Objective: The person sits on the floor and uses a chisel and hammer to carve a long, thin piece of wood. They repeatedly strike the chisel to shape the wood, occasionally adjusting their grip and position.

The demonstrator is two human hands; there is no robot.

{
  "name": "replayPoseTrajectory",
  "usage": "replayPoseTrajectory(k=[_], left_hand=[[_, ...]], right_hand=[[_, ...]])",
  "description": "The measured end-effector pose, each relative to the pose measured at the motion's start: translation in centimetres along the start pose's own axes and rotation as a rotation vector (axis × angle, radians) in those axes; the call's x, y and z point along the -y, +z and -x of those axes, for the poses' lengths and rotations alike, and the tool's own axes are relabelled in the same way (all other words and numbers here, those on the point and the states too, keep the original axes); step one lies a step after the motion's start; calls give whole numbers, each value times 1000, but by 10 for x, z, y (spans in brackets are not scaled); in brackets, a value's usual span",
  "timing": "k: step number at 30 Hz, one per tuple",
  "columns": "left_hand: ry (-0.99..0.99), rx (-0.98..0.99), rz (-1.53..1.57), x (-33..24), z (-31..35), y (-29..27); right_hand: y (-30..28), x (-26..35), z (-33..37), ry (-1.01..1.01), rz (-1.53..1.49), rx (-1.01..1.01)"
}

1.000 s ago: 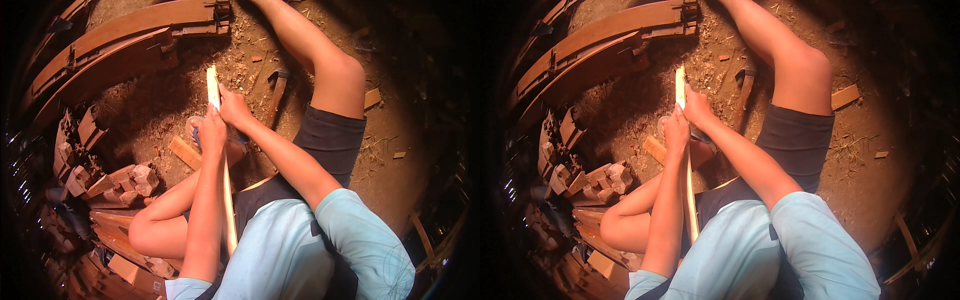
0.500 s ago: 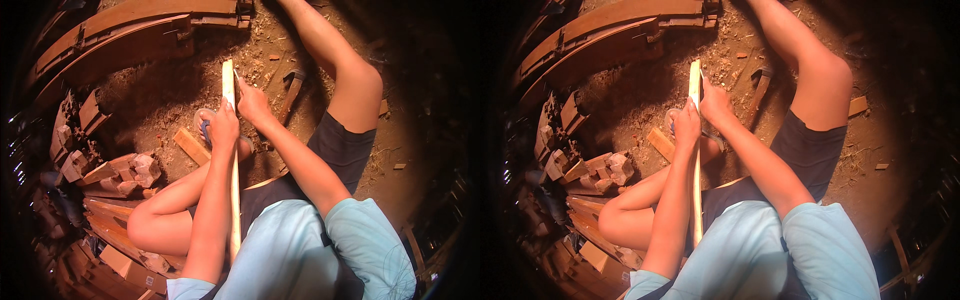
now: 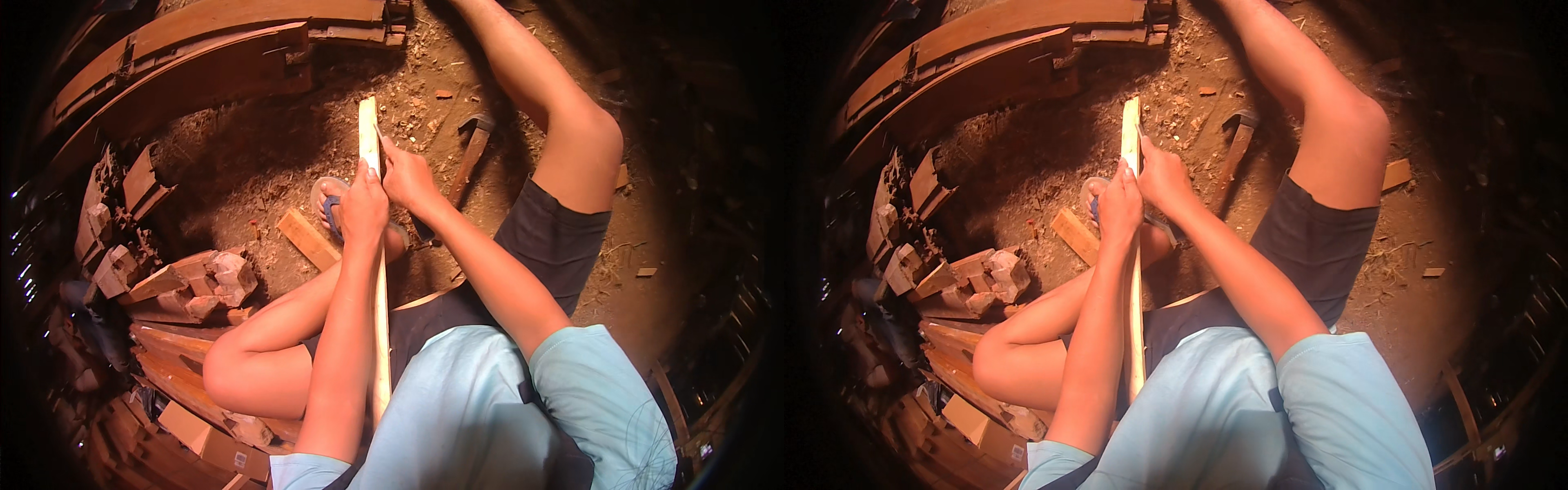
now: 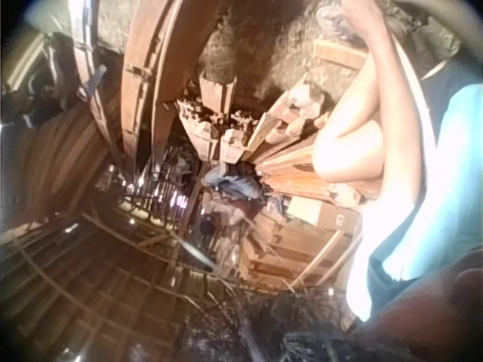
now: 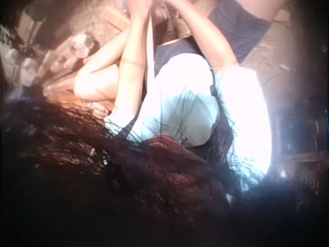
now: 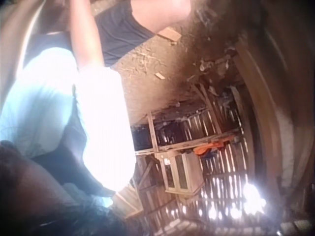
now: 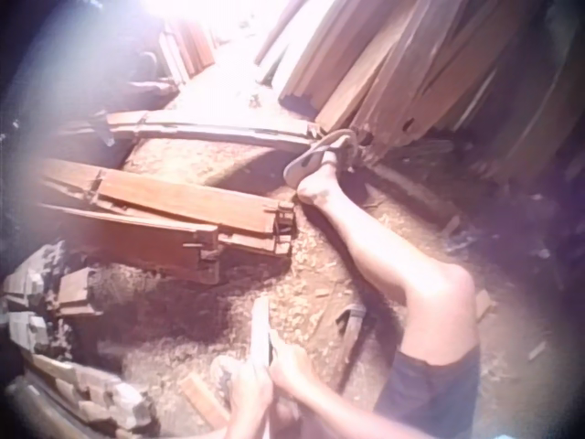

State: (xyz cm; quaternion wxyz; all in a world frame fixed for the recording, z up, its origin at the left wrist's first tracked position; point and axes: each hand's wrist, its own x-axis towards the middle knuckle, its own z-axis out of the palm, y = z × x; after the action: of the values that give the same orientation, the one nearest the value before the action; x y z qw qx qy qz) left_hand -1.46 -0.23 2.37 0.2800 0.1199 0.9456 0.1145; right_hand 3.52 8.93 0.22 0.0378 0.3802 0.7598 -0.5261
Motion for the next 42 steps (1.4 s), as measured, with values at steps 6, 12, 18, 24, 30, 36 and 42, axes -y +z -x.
replayPoseTrajectory(k=[6, 12, 18, 24, 30, 36, 42], left_hand=[[1, 20, 87, -2, 1, -2], [73, -42, -32, 14, -5, 14], [80, -55, -142, 5, -4, 10], [44, 6, 35, 12, -10, 10], [47, -65, -94, 8, -5, 11], [73, -28, 29, 8, -5, 8], [44, -5, -117, 3, -7, 12]], right_hand=[[0, -9, -8, -7, 76, 7], [-27, 7, -4, 23, 132, 153], [-16, 0, -11, 6, 76, 111], [3, -9, -12, 38, -74, 59], [-10, 7, -4, 57, 129, 144], [3, -1, -7, 41, 54, 42], [-10, -7, -1, -24, 78, 75]])
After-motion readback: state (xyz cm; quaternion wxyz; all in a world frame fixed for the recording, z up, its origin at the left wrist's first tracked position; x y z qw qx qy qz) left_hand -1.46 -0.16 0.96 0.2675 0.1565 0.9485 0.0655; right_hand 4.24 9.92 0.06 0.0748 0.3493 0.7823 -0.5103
